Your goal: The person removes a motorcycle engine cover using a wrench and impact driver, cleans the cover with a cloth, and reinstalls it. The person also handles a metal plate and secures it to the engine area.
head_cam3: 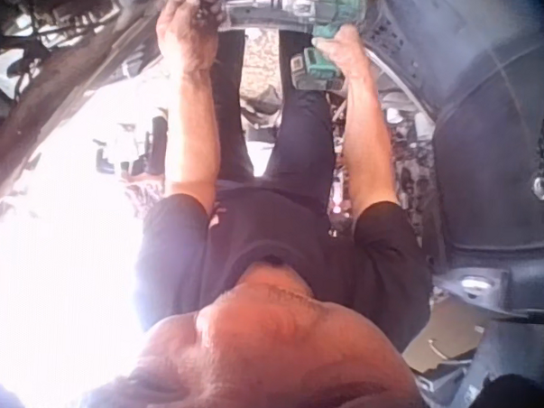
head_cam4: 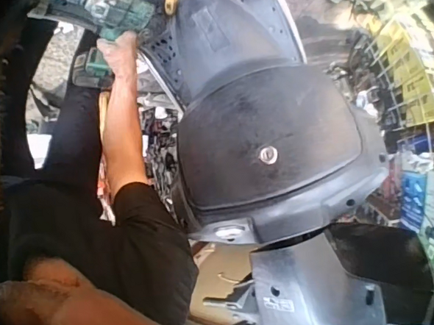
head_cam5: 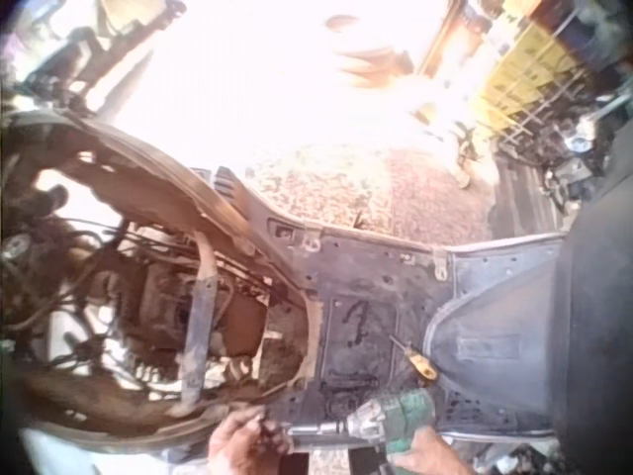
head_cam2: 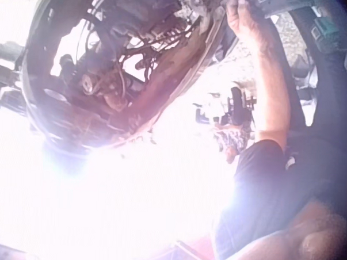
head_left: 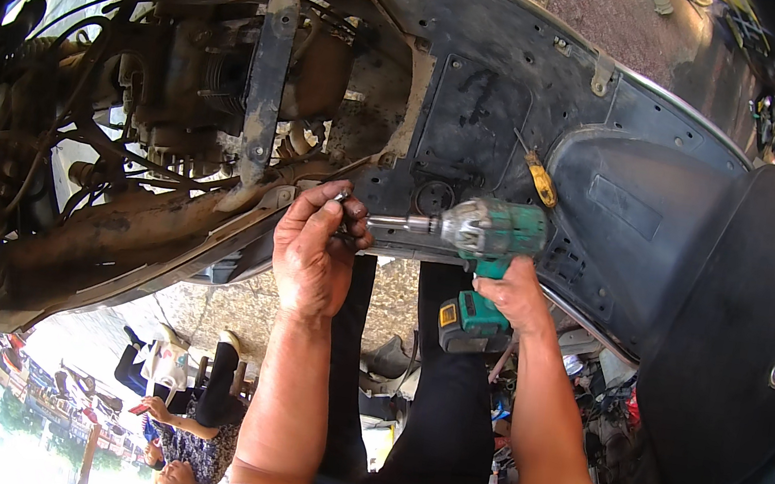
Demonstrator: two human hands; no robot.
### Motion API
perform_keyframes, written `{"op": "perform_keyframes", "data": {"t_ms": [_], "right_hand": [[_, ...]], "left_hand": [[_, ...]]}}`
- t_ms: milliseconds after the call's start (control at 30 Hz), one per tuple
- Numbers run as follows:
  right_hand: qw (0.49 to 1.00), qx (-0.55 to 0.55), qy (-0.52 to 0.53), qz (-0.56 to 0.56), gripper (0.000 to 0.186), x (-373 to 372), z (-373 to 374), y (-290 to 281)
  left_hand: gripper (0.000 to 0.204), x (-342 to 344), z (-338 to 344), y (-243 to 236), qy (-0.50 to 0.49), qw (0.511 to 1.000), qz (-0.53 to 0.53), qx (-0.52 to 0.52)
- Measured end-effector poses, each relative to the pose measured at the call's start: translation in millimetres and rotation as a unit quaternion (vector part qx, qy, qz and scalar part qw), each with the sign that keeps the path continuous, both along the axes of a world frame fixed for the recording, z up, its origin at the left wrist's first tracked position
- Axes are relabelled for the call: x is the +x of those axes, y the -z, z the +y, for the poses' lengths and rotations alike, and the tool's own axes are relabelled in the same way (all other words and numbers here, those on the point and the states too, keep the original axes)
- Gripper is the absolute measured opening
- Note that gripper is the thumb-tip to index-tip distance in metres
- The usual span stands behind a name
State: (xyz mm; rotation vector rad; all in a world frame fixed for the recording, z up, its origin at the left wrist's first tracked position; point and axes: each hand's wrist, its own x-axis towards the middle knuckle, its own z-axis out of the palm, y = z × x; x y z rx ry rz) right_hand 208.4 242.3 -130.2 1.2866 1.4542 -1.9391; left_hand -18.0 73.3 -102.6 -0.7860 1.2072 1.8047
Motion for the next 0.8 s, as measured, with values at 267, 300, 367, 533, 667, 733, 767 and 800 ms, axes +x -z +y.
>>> {"op": "perform_keyframes", "data": {"t_ms": [267,300,367,533,667,733,767,800], "right_hand": [[0.986,0.008,0.168,0.003,0.037,-17,31,-61],[0.987,0.012,0.161,0.007,0.037,-22,35,-65],[0.988,0.027,0.150,0.023,0.036,-31,41,-71],[0.993,0.027,0.112,0.026,0.050,-50,48,-80],[0.999,0.021,0.042,0.013,0.062,-53,53,-81],[0.998,0.011,0.055,0.023,0.063,-48,53,-81],[0.997,0.007,0.072,0.020,0.063,-45,53,-80],[0.996,0.001,0.084,0.024,0.063,-41,52,-79]], "left_hand": [[0.019,-19,-5,-13,0.049,0.996,0.057,-0.045],[0.019,-21,-5,-13,0.063,0.994,0.068,-0.055],[0.018,-24,-6,-14,0.092,0.989,0.081,-0.084],[0.013,-32,-6,-16,0.216,0.963,0.134,-0.094],[0.009,-45,-11,-20,0.287,0.949,0.098,-0.088],[0.008,-48,-13,-21,0.281,0.956,0.060,-0.057],[0.008,-48,-13,-20,0.264,0.963,0.034,-0.040],[0.007,-48,-11,-19,0.248,0.969,0.008,-0.021]]}}
